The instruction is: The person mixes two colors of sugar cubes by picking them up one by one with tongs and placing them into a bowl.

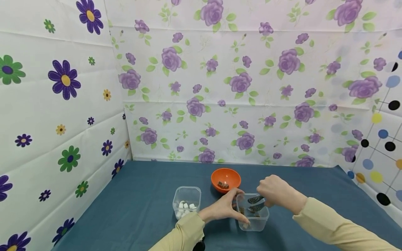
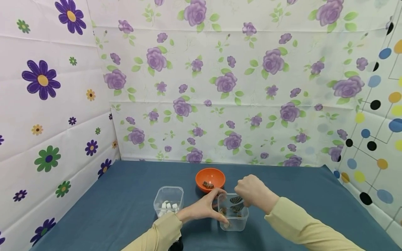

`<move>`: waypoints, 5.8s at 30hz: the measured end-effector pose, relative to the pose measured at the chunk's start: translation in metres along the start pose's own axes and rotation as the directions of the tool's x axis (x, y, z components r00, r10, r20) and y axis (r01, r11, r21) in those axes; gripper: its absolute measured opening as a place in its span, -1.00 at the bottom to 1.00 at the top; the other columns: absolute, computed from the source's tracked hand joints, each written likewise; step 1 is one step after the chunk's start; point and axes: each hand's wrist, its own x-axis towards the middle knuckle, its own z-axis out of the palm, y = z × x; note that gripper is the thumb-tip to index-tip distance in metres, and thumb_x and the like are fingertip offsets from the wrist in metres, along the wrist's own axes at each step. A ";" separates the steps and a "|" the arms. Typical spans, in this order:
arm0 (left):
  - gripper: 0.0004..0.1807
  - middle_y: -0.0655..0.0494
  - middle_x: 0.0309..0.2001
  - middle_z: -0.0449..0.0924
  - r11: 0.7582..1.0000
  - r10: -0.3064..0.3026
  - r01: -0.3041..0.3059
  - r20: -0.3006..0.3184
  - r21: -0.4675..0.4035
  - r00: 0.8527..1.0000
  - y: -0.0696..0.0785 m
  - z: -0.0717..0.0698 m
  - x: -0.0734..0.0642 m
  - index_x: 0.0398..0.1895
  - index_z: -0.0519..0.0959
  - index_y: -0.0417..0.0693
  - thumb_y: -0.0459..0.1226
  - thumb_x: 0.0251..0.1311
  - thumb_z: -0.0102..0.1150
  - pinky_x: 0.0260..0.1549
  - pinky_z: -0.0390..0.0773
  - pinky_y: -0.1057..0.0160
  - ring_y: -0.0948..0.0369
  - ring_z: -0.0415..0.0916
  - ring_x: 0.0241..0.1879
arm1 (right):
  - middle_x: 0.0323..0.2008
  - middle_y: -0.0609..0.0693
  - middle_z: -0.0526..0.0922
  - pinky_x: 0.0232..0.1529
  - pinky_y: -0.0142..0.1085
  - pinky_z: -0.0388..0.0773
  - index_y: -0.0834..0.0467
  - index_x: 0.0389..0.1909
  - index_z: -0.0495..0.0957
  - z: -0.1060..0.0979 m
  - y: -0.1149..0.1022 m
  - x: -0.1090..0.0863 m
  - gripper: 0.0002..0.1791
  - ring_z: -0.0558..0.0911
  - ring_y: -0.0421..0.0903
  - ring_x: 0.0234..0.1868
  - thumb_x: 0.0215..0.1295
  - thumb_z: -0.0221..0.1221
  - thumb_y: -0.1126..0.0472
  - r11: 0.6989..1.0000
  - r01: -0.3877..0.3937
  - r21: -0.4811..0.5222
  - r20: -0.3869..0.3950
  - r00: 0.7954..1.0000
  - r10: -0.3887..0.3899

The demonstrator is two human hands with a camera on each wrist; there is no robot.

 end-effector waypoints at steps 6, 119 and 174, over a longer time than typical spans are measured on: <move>-0.26 0.08 0.21 0.17 1.000 -0.001 0.001 -0.003 0.003 1.000 0.000 0.000 0.000 0.25 0.14 -0.08 -0.27 0.02 0.31 -0.03 0.33 0.32 0.29 0.21 0.12 | -0.81 -0.12 0.16 -0.72 -0.39 0.19 0.04 -0.85 0.33 0.001 -0.006 0.003 -0.58 0.20 -0.23 -0.79 -0.29 0.44 0.08 0.998 0.002 -0.060 0.050 0.999 0.001; -0.26 0.20 0.19 0.16 0.999 -0.021 0.021 0.004 -0.025 1.000 0.002 0.001 -0.001 0.23 0.14 -0.05 -0.21 0.02 0.32 -0.02 0.32 0.32 0.24 0.17 0.16 | -0.87 -0.31 0.12 -0.76 -0.44 0.02 -0.04 -0.85 0.42 -0.005 0.068 -0.006 -0.63 0.10 -0.37 -0.84 0.05 0.29 0.15 0.838 -0.082 0.539 -0.038 0.992 0.122; -0.28 0.14 0.21 0.14 0.999 -0.037 0.037 0.005 -0.021 0.999 0.000 0.001 0.001 0.22 0.16 0.02 -0.20 0.02 0.32 -0.05 0.35 0.28 0.29 0.19 0.13 | -0.89 -0.11 0.25 -0.81 -0.38 0.28 0.07 -0.81 0.33 0.018 0.066 0.010 -0.59 0.28 -0.25 -0.92 0.11 0.26 0.07 0.802 -0.245 0.545 0.112 0.969 0.220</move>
